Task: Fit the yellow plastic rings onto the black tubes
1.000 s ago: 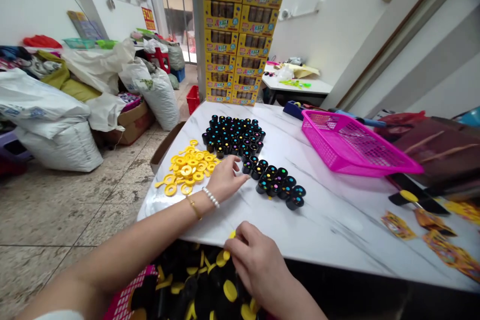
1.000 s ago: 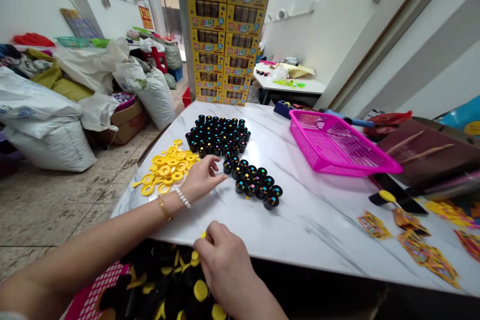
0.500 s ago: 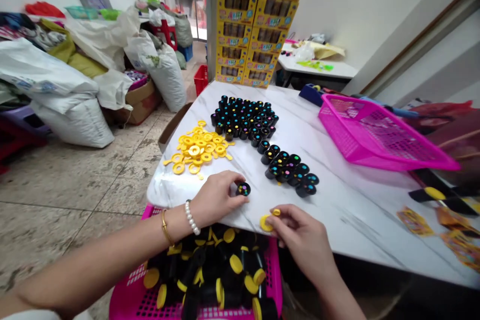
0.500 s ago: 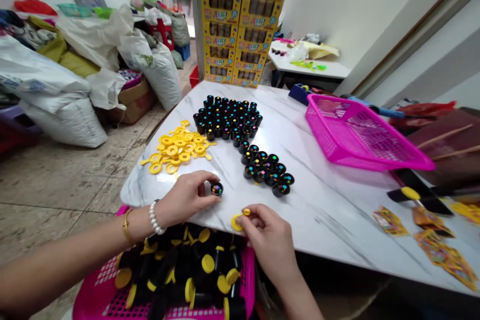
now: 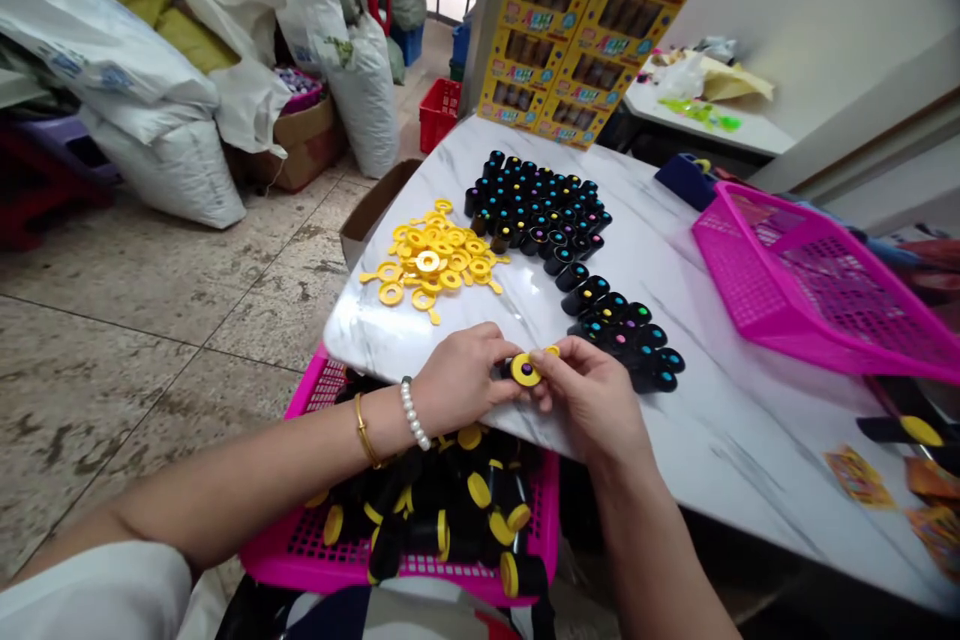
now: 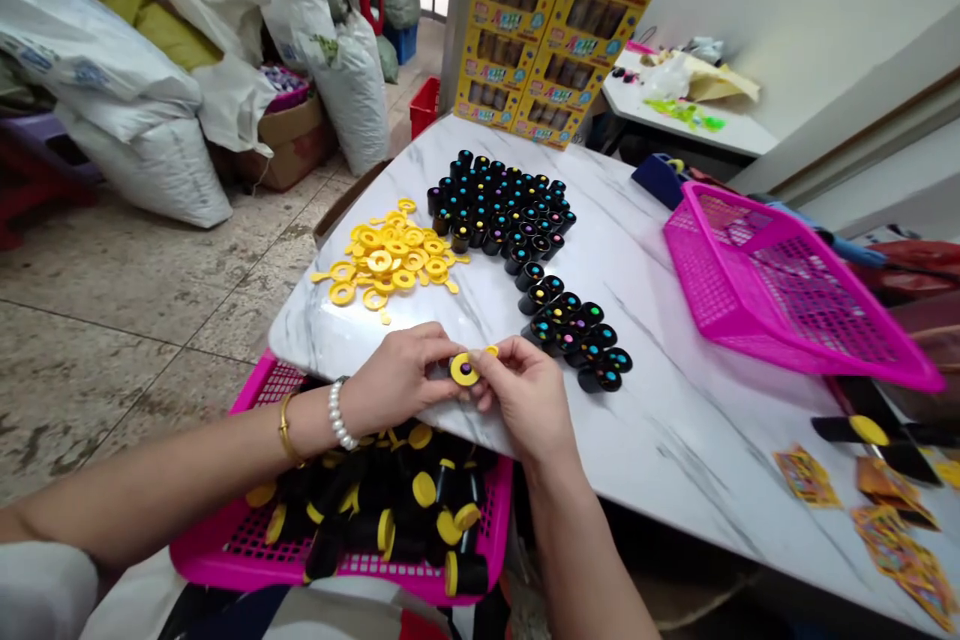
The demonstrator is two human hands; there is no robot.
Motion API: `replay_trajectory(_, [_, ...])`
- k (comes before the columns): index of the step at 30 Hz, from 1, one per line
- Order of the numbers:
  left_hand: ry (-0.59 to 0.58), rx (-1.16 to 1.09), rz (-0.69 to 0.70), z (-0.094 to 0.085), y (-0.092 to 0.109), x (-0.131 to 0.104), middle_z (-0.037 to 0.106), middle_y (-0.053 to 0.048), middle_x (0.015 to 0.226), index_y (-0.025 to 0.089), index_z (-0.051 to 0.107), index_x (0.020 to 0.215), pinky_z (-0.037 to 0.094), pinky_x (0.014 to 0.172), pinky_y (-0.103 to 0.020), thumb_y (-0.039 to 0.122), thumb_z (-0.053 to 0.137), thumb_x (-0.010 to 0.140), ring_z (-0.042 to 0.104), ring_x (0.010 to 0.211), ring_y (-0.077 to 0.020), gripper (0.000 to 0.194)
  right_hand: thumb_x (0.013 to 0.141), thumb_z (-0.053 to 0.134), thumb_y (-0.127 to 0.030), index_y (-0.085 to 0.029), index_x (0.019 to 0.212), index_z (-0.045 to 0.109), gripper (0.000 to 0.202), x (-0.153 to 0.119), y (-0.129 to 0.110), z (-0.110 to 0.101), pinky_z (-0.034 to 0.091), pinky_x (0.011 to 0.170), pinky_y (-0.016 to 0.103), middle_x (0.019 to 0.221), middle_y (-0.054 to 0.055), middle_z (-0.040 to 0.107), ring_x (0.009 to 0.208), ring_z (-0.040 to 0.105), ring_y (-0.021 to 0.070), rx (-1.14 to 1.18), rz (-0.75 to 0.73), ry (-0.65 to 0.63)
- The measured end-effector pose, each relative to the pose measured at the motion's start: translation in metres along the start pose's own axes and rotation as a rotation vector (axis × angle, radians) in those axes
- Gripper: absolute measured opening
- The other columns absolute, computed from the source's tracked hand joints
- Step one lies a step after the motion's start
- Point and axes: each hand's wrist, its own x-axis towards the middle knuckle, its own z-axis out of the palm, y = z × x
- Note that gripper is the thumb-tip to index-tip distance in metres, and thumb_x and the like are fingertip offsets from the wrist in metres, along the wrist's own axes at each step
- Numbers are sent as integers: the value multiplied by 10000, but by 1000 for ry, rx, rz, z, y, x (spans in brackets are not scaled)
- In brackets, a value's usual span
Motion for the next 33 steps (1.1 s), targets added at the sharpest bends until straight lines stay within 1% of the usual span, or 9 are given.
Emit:
replay_trajectory(5, [-4,17,-20,-5,6,0,581,-16,751,176,675,821,409,652,-235,324,657,778,550,715,-141,155,697,767,-372,-176,725,519,317,-2,1,-1,505,461,221,585,4,661,463,603,124,25,20,-32])
replay_trajectory(7, [-57,-27,-39,-9,11,1,590,-9,689,163,664,786,389,602,-232,349,622,793,539,649,-130,190,703,763,-370,-176,728,514,316,-3,1,-1,511,468,218,605,0,662,472,608,119,0,-4,-16])
replay_trajectory(11, [-162,-224,-205,-14,13,6,575,9,586,154,675,788,327,485,-201,423,491,867,482,519,-94,335,730,734,-401,-185,732,495,323,-6,1,0,492,459,200,559,-30,624,454,600,111,-63,-34,-16])
replay_trajectory(16, [-245,-476,-395,-11,10,11,549,24,581,141,656,801,328,402,-174,428,456,884,450,421,-65,359,734,725,-403,-194,746,471,329,-8,0,3,466,456,181,591,-53,588,461,594,95,-82,-65,13])
replay_trajectory(19, [-210,-473,-348,-6,11,3,545,30,597,154,659,929,359,426,-177,411,422,910,476,448,-72,349,740,719,-394,-194,748,477,314,-8,0,5,460,448,185,595,-53,581,449,575,90,-76,-81,15])
replay_trajectory(22, [-40,-331,-206,1,12,-7,575,32,671,185,584,1152,407,519,-191,376,545,867,514,548,-91,345,758,703,-391,-192,757,507,279,-12,4,7,457,441,194,613,-38,597,455,553,91,-56,-134,39])
replay_trajectory(27, [130,-88,-31,10,13,-14,578,-28,864,165,630,1055,442,719,-241,296,656,806,544,763,-132,282,831,623,-386,-170,887,654,225,-20,17,-4,504,597,245,787,31,649,638,592,129,-107,-257,106])
replay_trajectory(30, [97,-71,-1,10,12,-13,546,-22,862,181,631,1075,438,730,-236,271,633,826,537,774,-131,265,855,578,-411,-150,842,668,276,-14,14,-15,489,585,255,751,40,638,621,574,130,-75,-194,21])
replay_trajectory(33, [54,-56,-14,10,11,-13,522,-8,829,190,652,1010,428,717,-231,251,633,822,528,763,-130,198,757,694,-384,-154,728,597,252,-2,-1,-17,411,450,209,615,-9,585,488,499,92,-105,-12,-169])
